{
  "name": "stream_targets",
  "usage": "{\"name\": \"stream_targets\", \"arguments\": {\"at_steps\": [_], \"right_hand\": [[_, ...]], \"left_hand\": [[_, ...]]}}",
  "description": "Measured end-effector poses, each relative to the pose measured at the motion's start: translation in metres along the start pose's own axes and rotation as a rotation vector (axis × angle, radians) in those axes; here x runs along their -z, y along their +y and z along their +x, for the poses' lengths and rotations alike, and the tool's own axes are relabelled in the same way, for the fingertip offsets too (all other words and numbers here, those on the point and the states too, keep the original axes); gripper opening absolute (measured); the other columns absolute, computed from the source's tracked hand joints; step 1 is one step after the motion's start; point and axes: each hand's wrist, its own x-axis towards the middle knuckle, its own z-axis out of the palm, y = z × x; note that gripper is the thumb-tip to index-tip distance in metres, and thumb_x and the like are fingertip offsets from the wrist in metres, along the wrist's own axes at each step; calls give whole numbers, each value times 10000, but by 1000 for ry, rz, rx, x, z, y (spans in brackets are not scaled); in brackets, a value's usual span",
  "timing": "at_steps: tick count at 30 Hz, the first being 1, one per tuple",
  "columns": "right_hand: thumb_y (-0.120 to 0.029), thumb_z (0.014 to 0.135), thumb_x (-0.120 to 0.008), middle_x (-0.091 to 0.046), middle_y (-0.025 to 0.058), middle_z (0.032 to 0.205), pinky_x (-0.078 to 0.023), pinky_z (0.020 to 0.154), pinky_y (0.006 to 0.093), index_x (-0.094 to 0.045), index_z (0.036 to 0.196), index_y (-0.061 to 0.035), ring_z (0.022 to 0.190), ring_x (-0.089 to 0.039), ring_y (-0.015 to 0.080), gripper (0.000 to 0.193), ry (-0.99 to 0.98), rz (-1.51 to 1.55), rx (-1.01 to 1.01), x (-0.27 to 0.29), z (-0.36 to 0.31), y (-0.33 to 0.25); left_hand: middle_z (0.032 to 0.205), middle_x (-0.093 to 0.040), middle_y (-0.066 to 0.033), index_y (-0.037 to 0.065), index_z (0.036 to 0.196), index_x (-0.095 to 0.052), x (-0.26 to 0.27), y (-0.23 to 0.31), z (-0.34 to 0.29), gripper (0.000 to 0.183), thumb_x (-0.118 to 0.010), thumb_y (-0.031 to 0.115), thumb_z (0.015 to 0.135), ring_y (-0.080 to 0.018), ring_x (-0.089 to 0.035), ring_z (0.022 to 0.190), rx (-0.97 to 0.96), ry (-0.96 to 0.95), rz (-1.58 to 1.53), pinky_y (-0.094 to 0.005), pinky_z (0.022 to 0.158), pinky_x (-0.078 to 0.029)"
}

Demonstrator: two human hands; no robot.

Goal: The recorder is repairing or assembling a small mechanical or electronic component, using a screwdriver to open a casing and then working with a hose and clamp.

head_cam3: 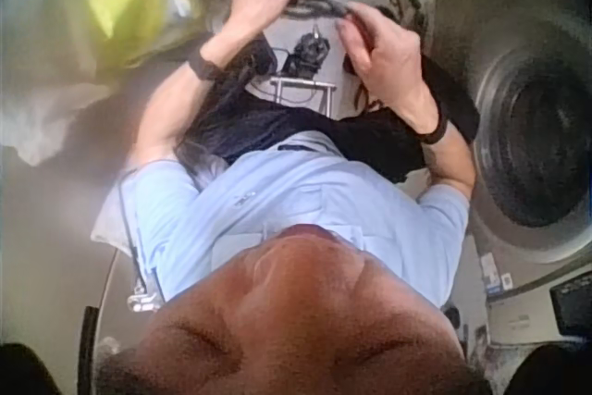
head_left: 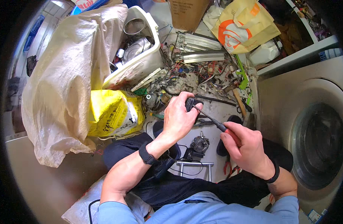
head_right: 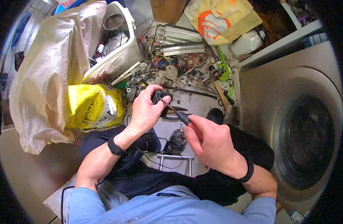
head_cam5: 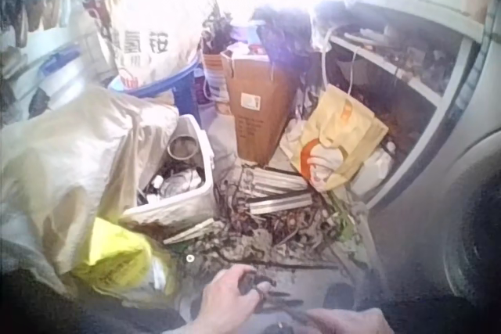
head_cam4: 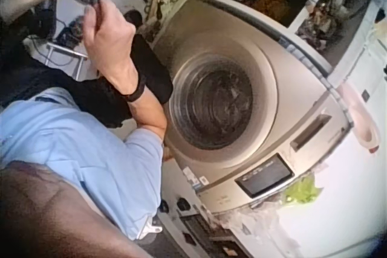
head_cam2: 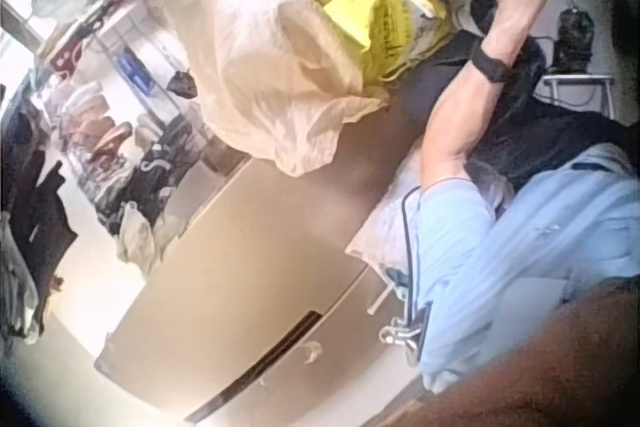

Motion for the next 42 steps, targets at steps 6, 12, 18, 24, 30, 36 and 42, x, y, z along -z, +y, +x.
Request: {"name": "stream_targets", "arguments": {"at_steps": [6,12,18,24,30,36,42], "right_hand": [[-112,995,-652,-663,80,754,-482,494,286,-655,1239,66,530,-619,124,302,-211,495,-542,11,11,-1],[-157,1041,-598,-665,59,804,-426,465,255,-609,1311,84,507,-560,88,363,-267,897,-746,13,19,2],[-77,996,-630,-666,120,824,-470,506,320,-624,1309,68,588,-627,175,345,-11,192,59,-16,5,18],[-1,894,-680,-564,141,824,-519,540,426,-639,1296,55,666,-649,306,408,-94,-312,314,-11,8,17],[-44,951,-625,-627,107,844,-453,462,322,-613,1388,25,555,-602,188,443,34,29,203,-28,9,18],[-104,1022,-580,-653,55,885,-331,419,227,-545,1461,15,474,-471,73,457,-312,1133,-768,-3,22,-1],[-31,893,-648,-608,161,810,-493,519,349,-613,1383,37,646,-651,233,496,-58,-108,257,-15,19,22]], "left_hand": [[1008,-690,-191,58,1123,-656,7,12,8,325,-796,216,876,-389,-663,1000,-155,138,60,-480,863,-538],[1017,-698,-159,47,1093,-647,10,12,11,311,-799,176,855,-365,-650,1044,-296,201,109,-481,869,-538],[1046,-705,-167,50,1146,-677,9,9,13,377,-837,175,828,-375,-665,1037,-249,183,92,-458,888,-545],[1043,-707,-175,61,1130,-672,11,1,12,359,-836,164,829,-385,-675,1010,-321,206,141,-467,871,-550],[1045,-704,-186,59,1131,-668,13,12,16,354,-826,176,837,-386,-677,1013,-268,198,102,-470,873,-549],[1046,-705,-184,49,1132,-664,11,6,17,354,-821,177,843,-384,-669,1036,-315,238,99,-476,898,-542],[1043,-704,-181,44,1134,-666,11,11,20,357,-821,169,838,-379,-668,1028,-343,248,115,-466,894,-543]]}}
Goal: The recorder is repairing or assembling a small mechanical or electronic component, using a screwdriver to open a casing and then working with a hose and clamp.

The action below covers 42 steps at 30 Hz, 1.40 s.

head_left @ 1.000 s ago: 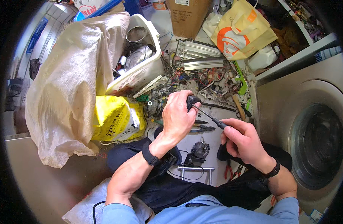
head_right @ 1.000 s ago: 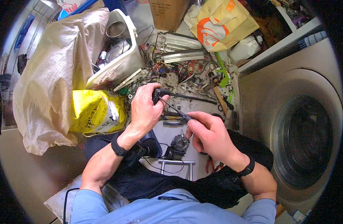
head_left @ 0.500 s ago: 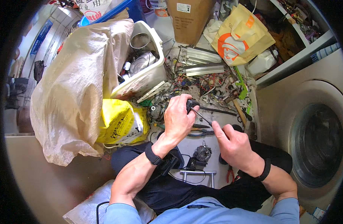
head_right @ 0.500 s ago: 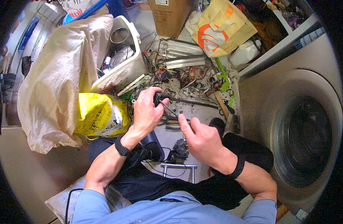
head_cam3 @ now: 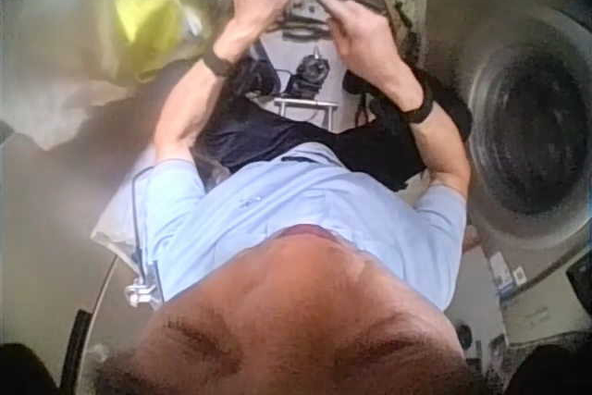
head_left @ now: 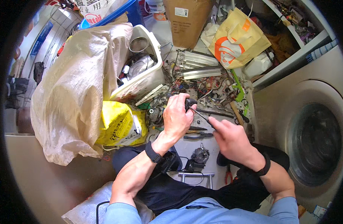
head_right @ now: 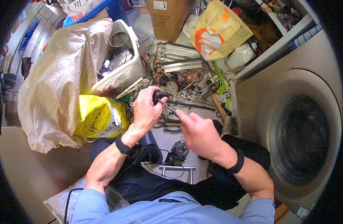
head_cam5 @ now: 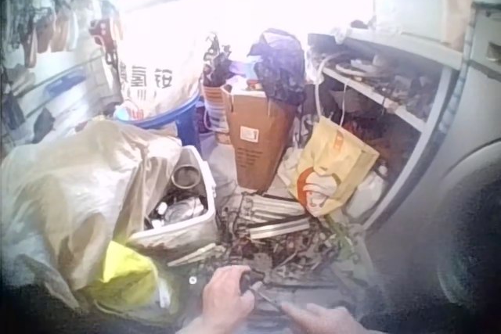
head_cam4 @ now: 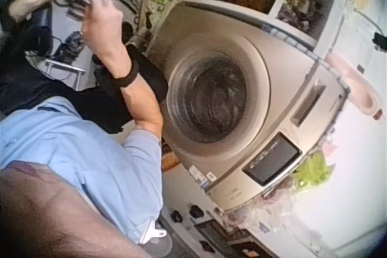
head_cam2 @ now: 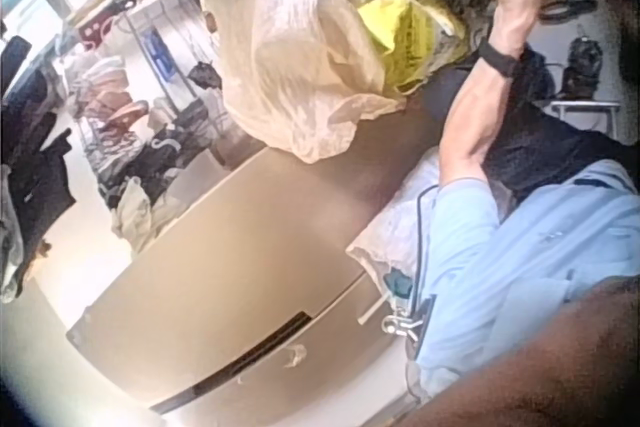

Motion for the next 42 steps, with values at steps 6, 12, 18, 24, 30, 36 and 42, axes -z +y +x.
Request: {"name": "stream_targets", "arguments": {"at_steps": [6,12,18,24,30,36,42], "right_hand": [[2,802,-665,-568,86,781,-469,483,327,-637,1359,25,586,-621,191,558,-6,-324,94,-6,-5,-5],[-33,947,-620,-669,67,839,-392,456,257,-631,1354,47,530,-526,97,415,-196,1191,-925,24,17,-6],[-11,830,-681,-614,135,832,-544,599,431,-680,1277,-39,680,-663,327,448,-36,-250,24,9,5,-4],[-12,915,-702,-680,109,884,-534,667,344,-661,1318,-19,683,-633,178,404,90,261,-316,56,11,-4],[-215,999,-714,-583,-24,799,-425,609,247,-624,1319,54,682,-498,56,427,-38,726,-784,7,-7,15],[-239,1005,-683,-592,-29,774,-419,600,240,-645,1272,41,674,-499,40,389,-235,790,-858,0,-17,6],[-206,1018,-646,-592,-26,764,-421,542,246,-636,1293,19,615,-526,48,356,-328,1111,-1082,-17,-21,7]], "left_hand": [[1036,-712,-177,38,1134,-663,0,0,1,354,-818,159,840,-376,-673,1035,-15,-18,7,-464,895,-545],[1041,-714,-180,35,1127,-662,-1,-6,-6,356,-822,159,834,-382,-672,1046,-62,-22,23,-472,894,-544],[1019,-713,-149,38,1161,-668,0,-5,-2,378,-837,183,855,-255,-695,966,150,-135,-75,-393,846,-551],[1115,-709,-67,22,1325,-607,7,12,-24,379,-711,72,964,-142,-671,1017,693,-448,-1064,-298,920,-559],[1295,-644,-145,-9,1394,-533,13,20,-52,455,-536,10,939,-240,-661,1174,893,-541,-1519,-394,1041,-549],[1139,-625,-55,50,1432,-503,22,25,-76,492,-532,41,941,-100,-581,915,1030,-605,-1481,-222,696,-451],[1307,-595,-116,16,1489,-445,32,23,-87,543,-575,51,963,-205,-621,1174,1186,-661,-1446,-382,996,-538]]}}
